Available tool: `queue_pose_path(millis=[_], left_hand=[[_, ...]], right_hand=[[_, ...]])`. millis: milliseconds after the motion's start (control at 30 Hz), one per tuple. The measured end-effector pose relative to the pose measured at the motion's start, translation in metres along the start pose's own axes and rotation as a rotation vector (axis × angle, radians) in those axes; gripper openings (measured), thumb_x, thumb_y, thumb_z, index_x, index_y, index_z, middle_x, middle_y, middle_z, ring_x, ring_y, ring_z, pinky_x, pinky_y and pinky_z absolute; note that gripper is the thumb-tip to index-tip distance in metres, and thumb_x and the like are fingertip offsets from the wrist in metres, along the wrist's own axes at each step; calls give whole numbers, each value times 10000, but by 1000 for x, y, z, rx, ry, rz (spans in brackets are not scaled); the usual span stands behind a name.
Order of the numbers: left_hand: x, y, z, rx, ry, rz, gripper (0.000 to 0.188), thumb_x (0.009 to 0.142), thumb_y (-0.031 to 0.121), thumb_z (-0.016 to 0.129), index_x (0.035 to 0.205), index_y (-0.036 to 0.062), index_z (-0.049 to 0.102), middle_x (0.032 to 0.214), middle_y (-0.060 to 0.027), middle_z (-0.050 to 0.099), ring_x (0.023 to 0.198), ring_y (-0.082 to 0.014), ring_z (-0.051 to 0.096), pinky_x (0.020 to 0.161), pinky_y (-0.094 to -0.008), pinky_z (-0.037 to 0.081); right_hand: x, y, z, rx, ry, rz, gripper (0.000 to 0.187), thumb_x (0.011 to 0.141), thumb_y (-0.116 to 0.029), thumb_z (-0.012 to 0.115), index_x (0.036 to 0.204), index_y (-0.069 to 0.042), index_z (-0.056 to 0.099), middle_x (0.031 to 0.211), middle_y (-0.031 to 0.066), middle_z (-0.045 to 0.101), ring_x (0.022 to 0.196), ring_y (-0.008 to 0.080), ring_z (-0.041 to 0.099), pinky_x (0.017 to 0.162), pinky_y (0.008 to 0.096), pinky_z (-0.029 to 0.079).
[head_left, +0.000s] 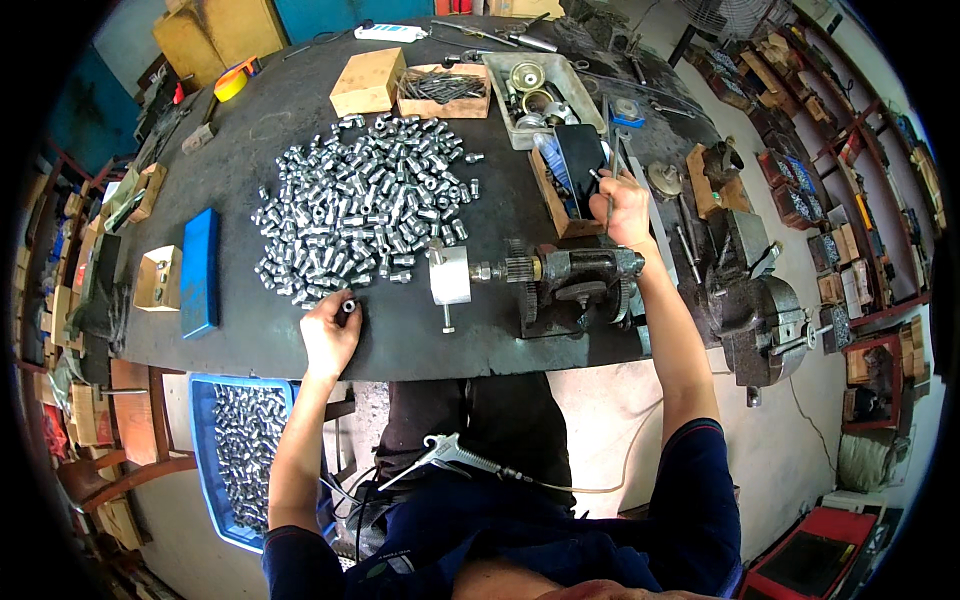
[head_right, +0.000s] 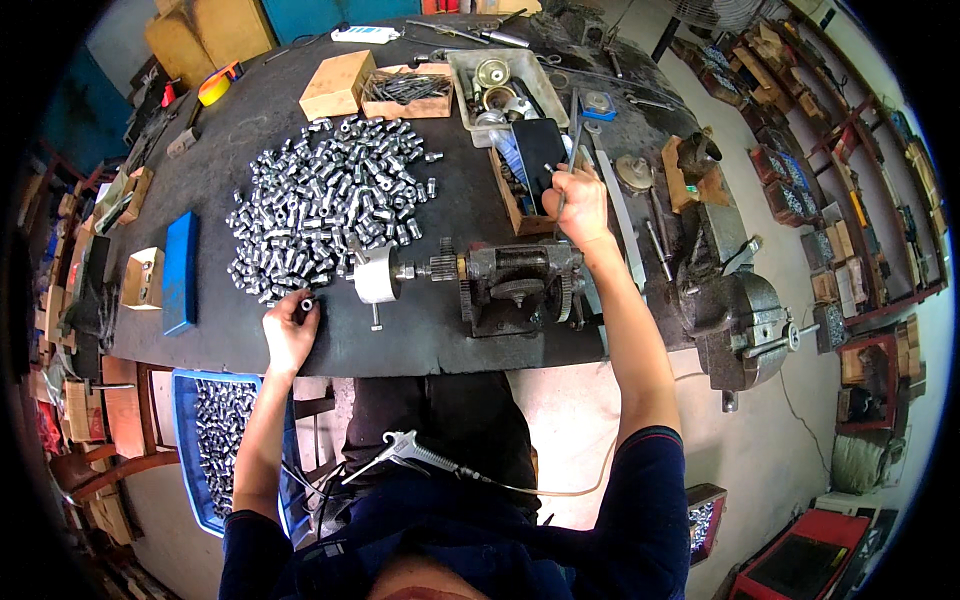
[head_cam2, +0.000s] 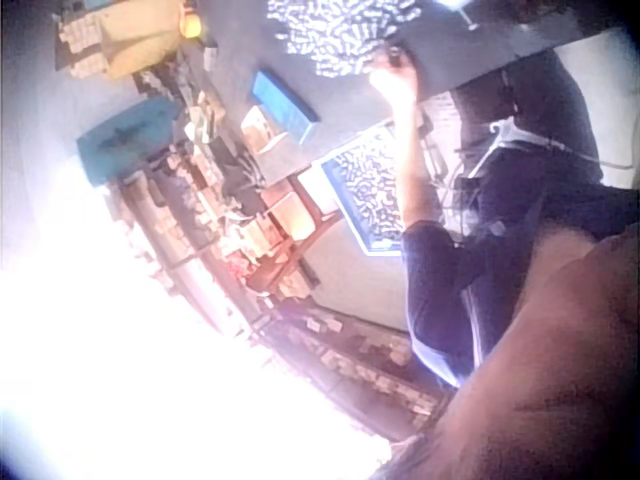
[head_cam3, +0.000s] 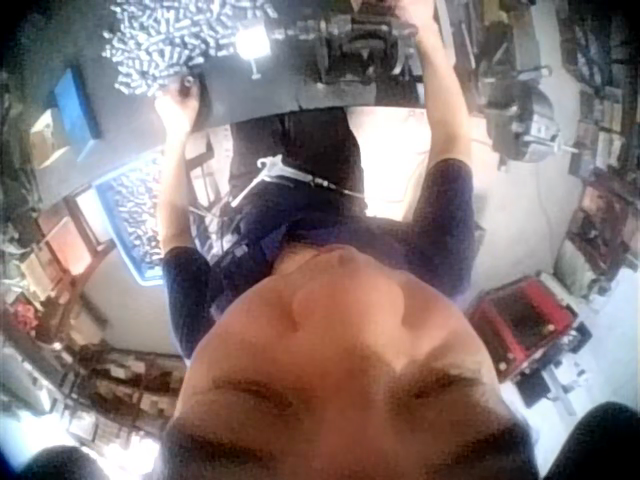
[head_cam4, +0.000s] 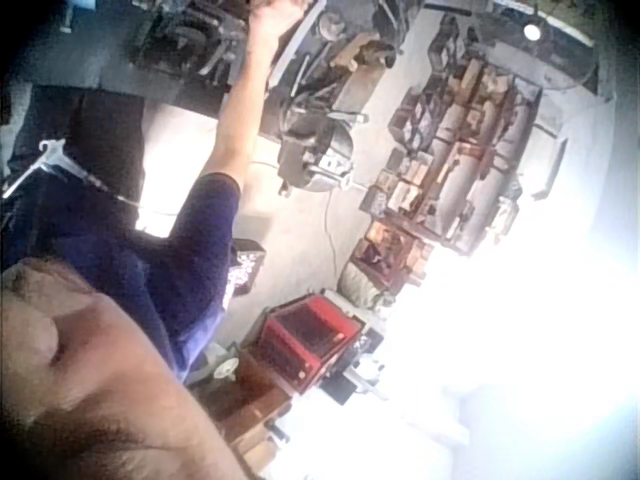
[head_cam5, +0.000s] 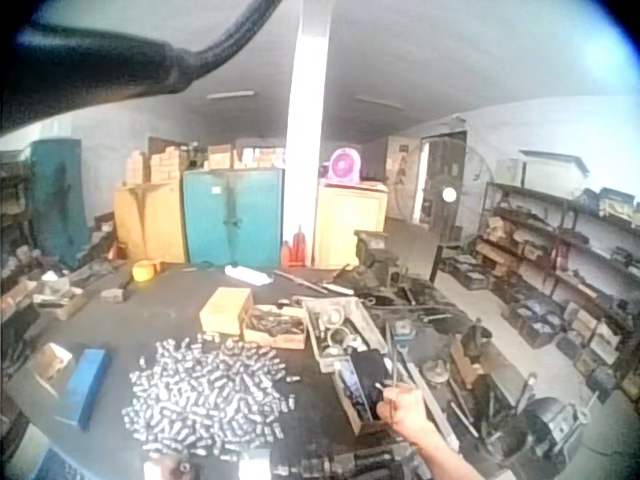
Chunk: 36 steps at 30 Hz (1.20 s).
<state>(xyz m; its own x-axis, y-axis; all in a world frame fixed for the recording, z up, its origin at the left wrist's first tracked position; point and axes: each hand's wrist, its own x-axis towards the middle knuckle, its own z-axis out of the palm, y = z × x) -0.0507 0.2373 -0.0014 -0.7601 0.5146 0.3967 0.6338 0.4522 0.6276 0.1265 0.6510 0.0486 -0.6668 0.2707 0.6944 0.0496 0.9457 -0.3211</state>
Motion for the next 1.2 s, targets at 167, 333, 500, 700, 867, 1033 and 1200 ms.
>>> queue_pose_path(millis=[167,333,500,700,867,1033,1200], left_hand=[[0,-3,0,18,-15,-10,206,693,31,667,894,-8,642,760,-152,652,620,-227,644,582,-301,490],[1,4,-1,3,-32,-60,186,703,22,653,888,6,646,741,-138,644,609,-225,635,580,-298,489],[5,7,0,-50,24,-35,196,710,6,638,906,11,644,767,-137,625,595,-217,613,572,-306,483],[3,21,-2,15,37,66,263,700,-6,633,960,34,638,809,-125,604,646,-267,609,602,-328,485],[1,19,-3,50,55,168,264,697,-4,636,957,38,640,811,-132,597,669,-306,605,616,-342,482],[1,21,0,38,32,176,234,705,11,646,937,35,645,797,-131,594,678,-310,609,619,-345,482],[3,25,4,19,31,165,205,720,52,661,925,45,651,776,-120,591,662,-300,610,608,-348,487]], right_hand=[[1,1,2,-18,29,-29,158,633,-26,573,606,-3,419,583,194,480,849,404,625,799,453,456],[1,-1,2,-42,40,-45,149,608,-57,553,563,-13,417,596,197,515,776,380,613,811,435,475],[2,-3,1,-55,75,-72,137,601,-53,557,565,-16,430,605,189,535,781,373,621,817,435,474],[-5,4,-3,-59,86,-44,145,583,-62,575,571,-26,435,636,186,569,807,362,630,846,458,462],[-7,3,-6,-53,41,-21,155,569,-66,588,585,-29,439,682,182,607,826,358,634,879,500,438],[-8,0,-13,7,109,-18,158,579,-34,589,594,-33,431,637,160,573,779,354,623,888,475,439],[-17,-1,-36,39,240,92,192,610,11,591,604,-47,408,547,94,432,532,275,407,785,359,485]])
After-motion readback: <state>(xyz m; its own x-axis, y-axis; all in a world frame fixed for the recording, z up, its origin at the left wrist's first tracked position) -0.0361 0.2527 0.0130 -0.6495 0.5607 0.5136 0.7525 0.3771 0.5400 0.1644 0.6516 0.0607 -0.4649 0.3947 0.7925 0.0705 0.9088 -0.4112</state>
